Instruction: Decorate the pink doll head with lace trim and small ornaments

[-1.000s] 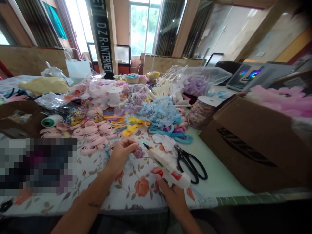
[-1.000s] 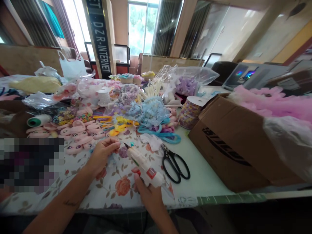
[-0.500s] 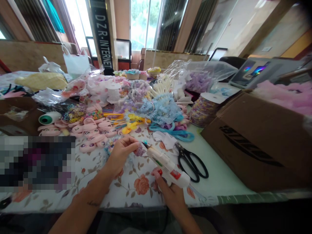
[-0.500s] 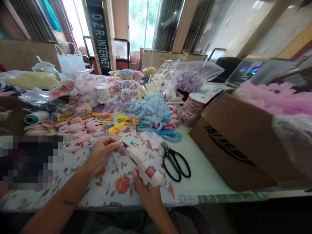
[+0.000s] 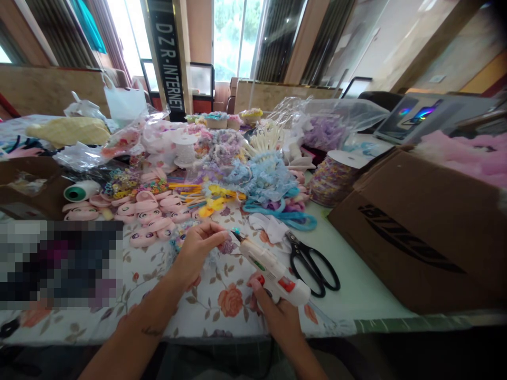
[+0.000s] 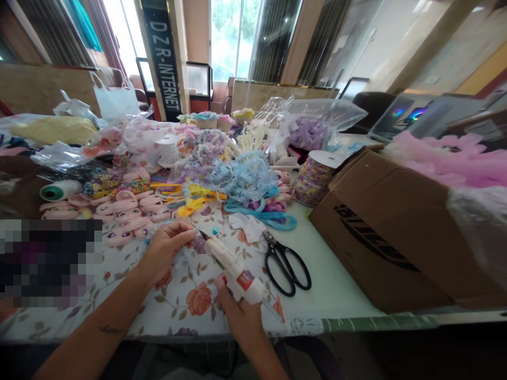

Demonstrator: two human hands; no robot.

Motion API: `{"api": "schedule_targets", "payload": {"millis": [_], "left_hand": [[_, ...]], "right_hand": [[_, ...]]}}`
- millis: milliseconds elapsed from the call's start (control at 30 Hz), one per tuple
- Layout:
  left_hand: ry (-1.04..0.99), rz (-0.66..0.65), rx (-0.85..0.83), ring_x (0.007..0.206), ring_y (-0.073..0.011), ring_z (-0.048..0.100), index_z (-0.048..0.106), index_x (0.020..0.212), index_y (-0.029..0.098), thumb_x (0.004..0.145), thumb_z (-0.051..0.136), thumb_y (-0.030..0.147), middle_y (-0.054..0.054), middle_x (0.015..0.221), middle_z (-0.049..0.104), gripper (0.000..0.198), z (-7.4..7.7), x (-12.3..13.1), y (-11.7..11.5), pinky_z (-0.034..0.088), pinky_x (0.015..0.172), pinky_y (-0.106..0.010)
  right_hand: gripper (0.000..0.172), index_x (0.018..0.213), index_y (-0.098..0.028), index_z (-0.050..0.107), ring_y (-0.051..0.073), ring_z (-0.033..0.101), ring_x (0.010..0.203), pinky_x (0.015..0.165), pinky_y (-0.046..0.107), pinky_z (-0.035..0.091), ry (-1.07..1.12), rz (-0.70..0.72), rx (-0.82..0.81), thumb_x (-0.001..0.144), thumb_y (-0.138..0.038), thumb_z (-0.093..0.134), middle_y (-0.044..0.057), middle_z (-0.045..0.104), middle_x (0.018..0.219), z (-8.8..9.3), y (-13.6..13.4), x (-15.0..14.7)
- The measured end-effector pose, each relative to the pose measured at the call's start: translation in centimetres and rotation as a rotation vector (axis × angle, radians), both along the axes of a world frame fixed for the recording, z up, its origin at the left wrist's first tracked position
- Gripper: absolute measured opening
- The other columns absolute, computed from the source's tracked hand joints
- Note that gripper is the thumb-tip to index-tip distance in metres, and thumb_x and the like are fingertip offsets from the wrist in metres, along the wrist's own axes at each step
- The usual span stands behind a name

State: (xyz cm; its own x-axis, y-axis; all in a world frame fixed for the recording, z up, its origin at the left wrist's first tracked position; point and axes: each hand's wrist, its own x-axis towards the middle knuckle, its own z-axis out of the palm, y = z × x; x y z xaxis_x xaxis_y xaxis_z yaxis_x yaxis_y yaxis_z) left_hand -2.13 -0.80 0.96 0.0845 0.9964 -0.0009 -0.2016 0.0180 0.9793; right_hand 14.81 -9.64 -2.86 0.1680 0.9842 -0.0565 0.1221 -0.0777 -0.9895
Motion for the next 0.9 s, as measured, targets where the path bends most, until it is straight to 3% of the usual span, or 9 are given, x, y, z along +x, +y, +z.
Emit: {"api": "schedule_targets", "payload": {"millis": [167,433,533,633,800,900], "left_hand": [[-0.018,0.009,0.000,0.057,-0.0090,0.049,0.065,0.067,0.016,0.071,0.071,0.027,0.001,0.060,0.056,0.013,0.1,0.0,0.0,0.040,0.056,-0.021],[-0.004,0.023,0.016,0.058,-0.0092,0.049,0.065,0.067,0.016,0.069,0.073,0.027,0.001,0.062,0.057,0.014,0.2,-0.1,0.0,0.038,0.056,-0.021],[-0.014,0.038,0.021,0.057,-0.0085,0.048,0.065,0.066,0.016,0.068,0.073,0.028,0.001,0.061,0.057,0.015,0.3,-0.1,0.1,0.038,0.056,-0.020],[-0.023,0.067,-0.004,0.057,-0.0081,0.048,0.064,0.065,0.016,0.067,0.074,0.028,0.002,0.060,0.057,0.016,0.2,0.0,0.2,0.038,0.056,-0.019],[-0.027,0.066,-0.041,0.057,-0.0086,0.048,0.065,0.068,0.016,0.064,0.076,0.030,0.002,0.060,0.057,0.019,-0.1,0.0,0.2,0.039,0.056,-0.019],[-0.033,0.056,-0.051,0.058,-0.0084,0.049,0.065,0.069,0.015,0.064,0.078,0.032,0.001,0.061,0.057,0.021,-0.4,-0.2,0.2,0.040,0.056,-0.018]], "right_hand": [[0.040,0.067,-0.018,0.060,0.014,0.050,0.047,0.049,0.027,0.044,0.015,-0.003,0.003,0.076,-0.058,0.061,-0.001,0.054,0.049,-0.2,0.0,0.1],[0.045,0.093,-0.016,0.068,0.014,0.051,0.047,0.049,0.026,0.045,0.047,-0.028,0.002,0.073,-0.056,0.065,-0.002,0.055,0.049,-1.2,0.0,-0.1],[0.045,0.093,-0.015,0.069,0.013,0.051,0.045,0.046,0.026,0.043,0.045,-0.052,0.023,0.074,-0.055,0.065,-0.001,0.057,0.049,-1.3,0.6,0.6],[0.046,0.093,-0.014,0.069,0.014,0.052,0.043,0.043,0.025,0.041,-0.031,-0.136,0.039,0.074,-0.055,0.063,0.000,0.059,0.049,-0.4,2.2,3.8],[0.040,0.080,-0.012,0.071,0.019,0.058,0.044,0.053,0.030,0.047,-0.474,-0.408,-0.018,0.077,-0.050,0.057,0.004,0.062,0.046,2.4,6.1,14.0],[0.035,0.087,-0.012,0.071,0.025,0.069,0.065,0.064,0.031,0.051,-0.680,-0.412,-0.061,0.078,-0.042,0.055,0.011,0.072,0.069,2.9,8.0,19.0]]}}
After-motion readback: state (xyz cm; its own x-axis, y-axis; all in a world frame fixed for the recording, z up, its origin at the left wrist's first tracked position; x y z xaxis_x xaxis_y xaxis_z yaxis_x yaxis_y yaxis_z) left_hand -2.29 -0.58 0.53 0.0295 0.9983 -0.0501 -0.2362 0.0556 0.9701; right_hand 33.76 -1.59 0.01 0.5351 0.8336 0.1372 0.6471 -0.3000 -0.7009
